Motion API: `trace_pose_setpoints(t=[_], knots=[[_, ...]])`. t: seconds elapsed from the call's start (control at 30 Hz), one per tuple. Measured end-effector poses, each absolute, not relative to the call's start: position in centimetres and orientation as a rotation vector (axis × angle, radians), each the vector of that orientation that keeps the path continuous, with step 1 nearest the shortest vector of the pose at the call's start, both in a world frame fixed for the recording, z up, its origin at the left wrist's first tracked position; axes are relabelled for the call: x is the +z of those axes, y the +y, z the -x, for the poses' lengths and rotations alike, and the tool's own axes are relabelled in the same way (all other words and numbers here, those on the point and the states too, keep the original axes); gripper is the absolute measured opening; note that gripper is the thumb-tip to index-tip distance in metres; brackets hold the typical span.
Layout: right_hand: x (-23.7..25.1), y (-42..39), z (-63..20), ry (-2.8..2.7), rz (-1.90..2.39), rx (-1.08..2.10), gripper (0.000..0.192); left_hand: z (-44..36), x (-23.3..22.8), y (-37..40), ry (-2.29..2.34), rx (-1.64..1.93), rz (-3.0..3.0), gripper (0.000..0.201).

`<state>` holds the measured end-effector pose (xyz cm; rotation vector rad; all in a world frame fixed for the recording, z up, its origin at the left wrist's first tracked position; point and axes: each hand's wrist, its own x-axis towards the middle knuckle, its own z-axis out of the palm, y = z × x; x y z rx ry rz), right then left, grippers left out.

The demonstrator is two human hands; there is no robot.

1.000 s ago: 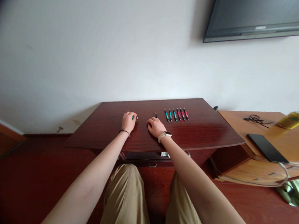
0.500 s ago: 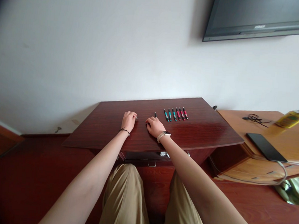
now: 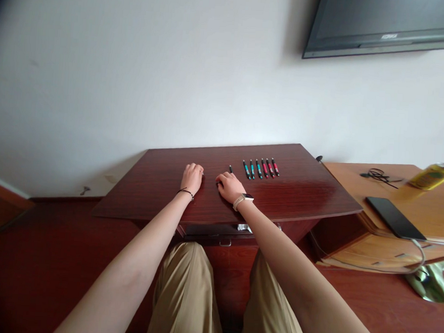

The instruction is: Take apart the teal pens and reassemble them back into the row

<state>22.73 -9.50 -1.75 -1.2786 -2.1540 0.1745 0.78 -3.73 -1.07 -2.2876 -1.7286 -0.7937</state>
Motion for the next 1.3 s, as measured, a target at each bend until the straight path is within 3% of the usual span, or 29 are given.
trace_pose_setpoints(t=[0.73,0.97,1.17,1.3], knots=[[-1.8,-9.3,-22.9,-2.08,1.253,0.242,0.019,-1.0,-1.2,-3.7,-1.739,-0.768,2.347,0.016],[-1.9,-8.9,-23.0,-1.946,1.232,0.341,0.023,-1.2,-0.7,-4.8,-1.408,-0.916,2.566,0.012],[-1.9,-8.7,-23.3,-1.84,1.236,0.462,0.019,-2.2,-0.1,-5.6,-1.273,-0.852,2.613,0.011],[-2.2,-8.5,-23.4,-1.796,1.147,0.511,0.027,-2.5,0.2,-5.9,-1.252,-0.807,2.637,0.009]])
